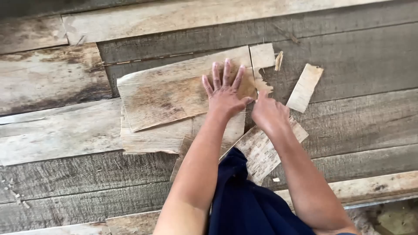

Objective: The person arranges rectangular wood planks on a wooden workbench, using a red utility knife to trim edges and fit pieces together. The person repeatedly picks up planks, aligns them, and cuts small sections to create a continuous surface.

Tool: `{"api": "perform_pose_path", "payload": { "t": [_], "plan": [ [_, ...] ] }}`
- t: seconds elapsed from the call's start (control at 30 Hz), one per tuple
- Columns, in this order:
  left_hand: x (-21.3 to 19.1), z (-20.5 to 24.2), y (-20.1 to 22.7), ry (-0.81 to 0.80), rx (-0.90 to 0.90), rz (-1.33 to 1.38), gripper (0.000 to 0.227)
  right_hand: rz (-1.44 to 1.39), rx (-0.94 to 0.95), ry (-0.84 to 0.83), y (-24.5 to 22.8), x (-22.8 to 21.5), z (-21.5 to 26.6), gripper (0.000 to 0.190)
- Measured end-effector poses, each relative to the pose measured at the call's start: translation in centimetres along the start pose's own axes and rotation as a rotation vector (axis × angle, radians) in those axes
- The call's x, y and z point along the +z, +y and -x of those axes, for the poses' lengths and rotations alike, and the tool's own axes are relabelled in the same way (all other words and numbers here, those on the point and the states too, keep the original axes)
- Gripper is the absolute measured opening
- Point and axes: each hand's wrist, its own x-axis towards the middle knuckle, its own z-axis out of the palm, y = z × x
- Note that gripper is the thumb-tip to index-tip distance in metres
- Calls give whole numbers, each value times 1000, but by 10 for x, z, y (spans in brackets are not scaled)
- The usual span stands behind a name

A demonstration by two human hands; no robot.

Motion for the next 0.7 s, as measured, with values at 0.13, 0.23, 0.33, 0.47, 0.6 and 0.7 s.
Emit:
{"api": "perform_pose_path", "payload": {
  "t": [0.13, 0.23, 0.33, 0.47, 0.6, 0.7],
  "plan": [
    [-5, 5, 4, -19, 9, -8, 99, -20, 31, -35, 16, 16, 12, 39],
    [-7, 5, 3, -7, -2, 15, 99, -11, 4, -19, 17, 18, 29, 37],
    [-6, 1, 2, -1, 8, 30, 100, -74, 23, -33, 38, 34, 34, 45],
    [3, 1, -2, 0, 11, 36, 101, 7, -20, 146, 73, 61, 30, 38],
    [-2, -2, -1, -18, 18, 24, 102, -60, -224, 584, 109, 97, -50, 40],
    [-12, 4, 1, -51, 25, 51, 102, 77, -240, 510, 64, 55, -36, 59]
  ]
}}
